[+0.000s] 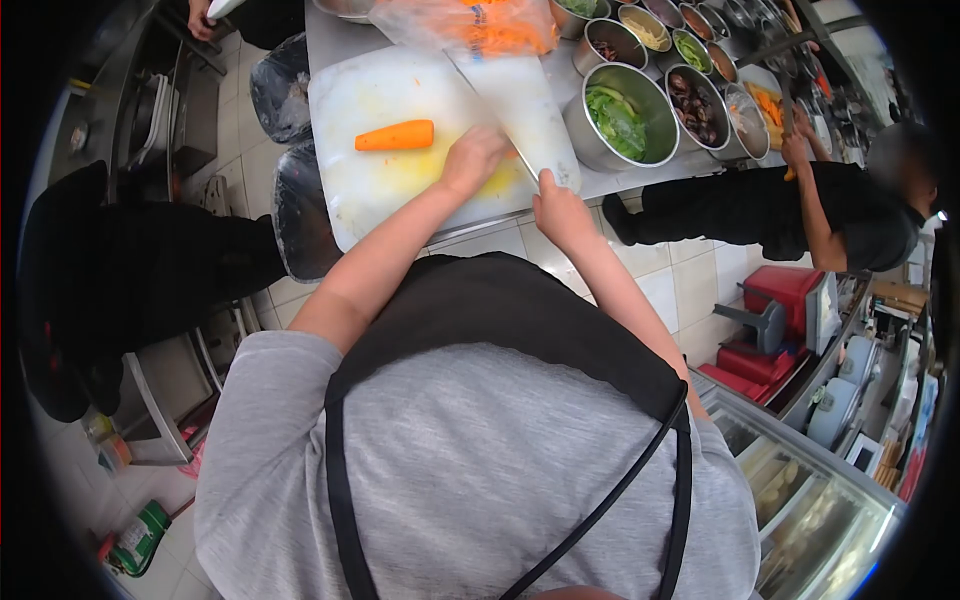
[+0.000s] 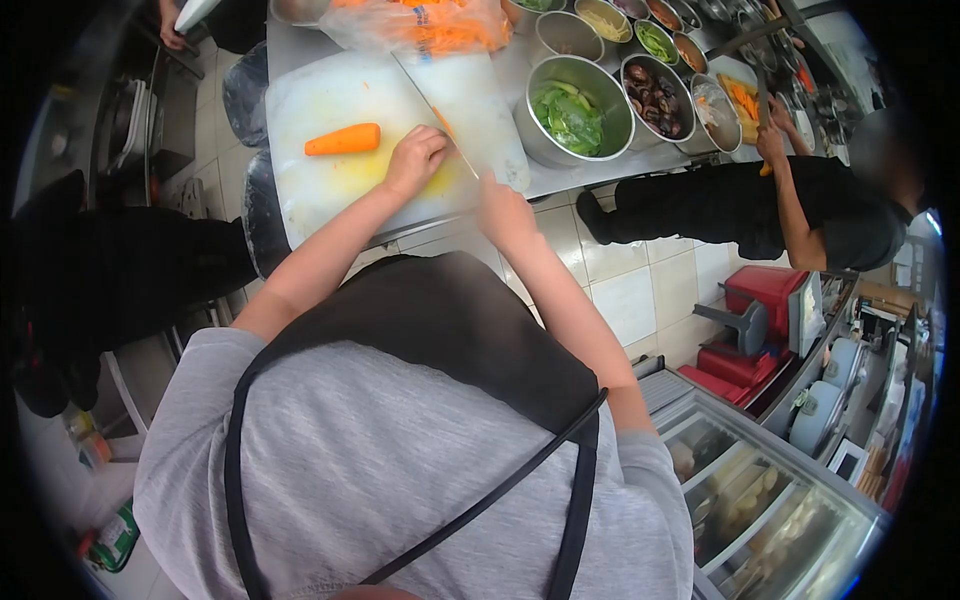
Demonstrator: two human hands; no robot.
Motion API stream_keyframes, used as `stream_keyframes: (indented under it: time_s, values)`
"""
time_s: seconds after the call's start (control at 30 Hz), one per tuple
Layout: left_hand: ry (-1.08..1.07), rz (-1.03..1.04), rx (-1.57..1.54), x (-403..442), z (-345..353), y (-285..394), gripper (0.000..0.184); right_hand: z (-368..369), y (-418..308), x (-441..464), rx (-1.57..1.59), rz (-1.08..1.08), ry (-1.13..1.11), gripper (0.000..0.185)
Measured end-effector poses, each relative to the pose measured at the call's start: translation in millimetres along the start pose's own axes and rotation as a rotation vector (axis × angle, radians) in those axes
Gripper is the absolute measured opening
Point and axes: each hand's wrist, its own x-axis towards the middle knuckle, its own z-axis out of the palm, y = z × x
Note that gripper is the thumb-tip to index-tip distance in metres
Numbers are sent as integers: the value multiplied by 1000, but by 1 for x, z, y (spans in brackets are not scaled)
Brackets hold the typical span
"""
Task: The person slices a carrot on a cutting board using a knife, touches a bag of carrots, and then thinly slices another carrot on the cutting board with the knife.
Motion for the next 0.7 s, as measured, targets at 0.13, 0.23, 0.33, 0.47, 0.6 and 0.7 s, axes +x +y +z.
stream_keyframes:
  time_s: [0.13,0.23,0.33,0.47,0.6,0.7]
  values:
    - [33,30,-12,1,2,-2,8,-19,-7,-18,-20,8,-11,26]
    - [44,27,-17,1,0,0,5,-12,-4,-31,-39,66,-87,25]
    - [26,18,-6,-1,0,1,5,13,10,-13,-7,-12,58,25]
    - [27,74,3,0,-1,4,7,-5,-1,-1,-2,-41,33,23]
    - [27,84,-10,-2,-1,-1,8,-25,-10,-33,-48,39,-71,22]
    - [13,82,14,-3,-1,2,10,6,4,-23,-47,53,-26,21]
